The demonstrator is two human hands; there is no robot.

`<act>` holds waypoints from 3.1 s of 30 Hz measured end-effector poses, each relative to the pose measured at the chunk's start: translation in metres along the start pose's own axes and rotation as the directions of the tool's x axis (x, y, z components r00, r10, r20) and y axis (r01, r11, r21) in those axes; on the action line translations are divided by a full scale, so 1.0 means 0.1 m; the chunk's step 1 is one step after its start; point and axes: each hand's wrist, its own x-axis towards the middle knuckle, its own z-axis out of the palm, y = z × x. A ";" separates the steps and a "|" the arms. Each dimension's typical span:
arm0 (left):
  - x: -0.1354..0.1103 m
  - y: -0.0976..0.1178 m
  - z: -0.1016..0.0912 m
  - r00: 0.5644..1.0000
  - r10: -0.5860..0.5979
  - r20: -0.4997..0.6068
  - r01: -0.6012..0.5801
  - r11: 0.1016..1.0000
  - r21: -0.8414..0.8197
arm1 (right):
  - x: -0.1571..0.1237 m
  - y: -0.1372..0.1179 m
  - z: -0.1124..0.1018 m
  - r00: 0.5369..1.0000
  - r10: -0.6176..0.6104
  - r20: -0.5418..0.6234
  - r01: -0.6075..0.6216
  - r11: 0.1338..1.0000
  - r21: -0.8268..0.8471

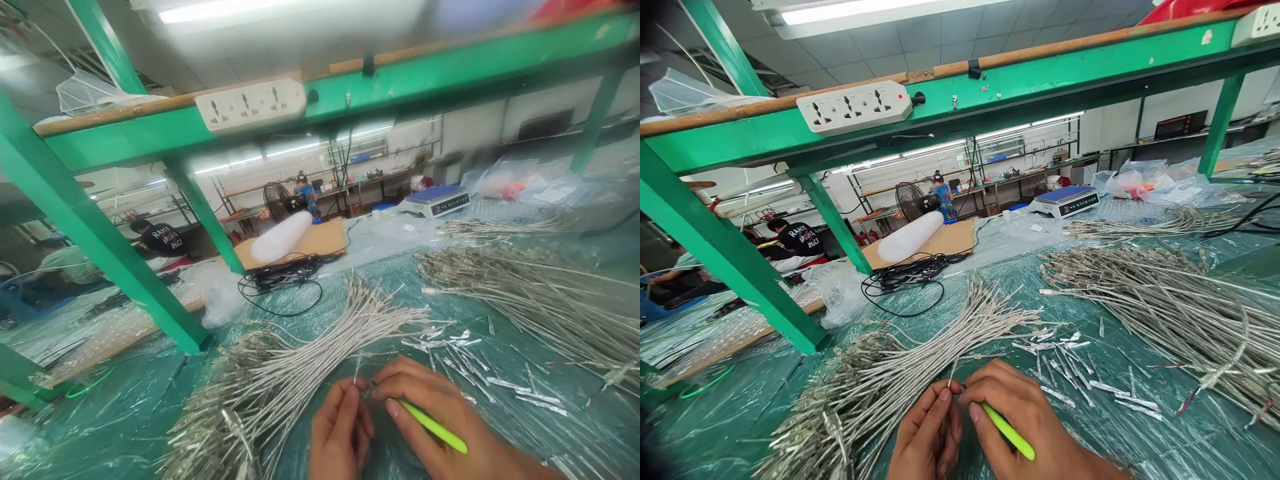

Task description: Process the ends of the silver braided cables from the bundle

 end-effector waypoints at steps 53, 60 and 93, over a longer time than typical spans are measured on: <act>-0.02 0.00 0.06 0.998 0.013 -0.055 -0.009 0.997 0.082 | 0.01 -0.04 -0.01 1.000 0.008 -0.019 -0.009 0.999 -0.038; -0.05 0.03 0.09 0.998 -0.009 -0.060 0.013 0.997 0.079 | 0.02 -0.04 -0.01 1.000 0.003 0.011 -0.002 0.999 -0.048; -0.01 0.01 0.06 0.999 -0.010 -0.045 0.014 0.995 0.099 | -0.02 0.01 0.00 0.998 -0.061 -0.032 0.058 0.995 -0.084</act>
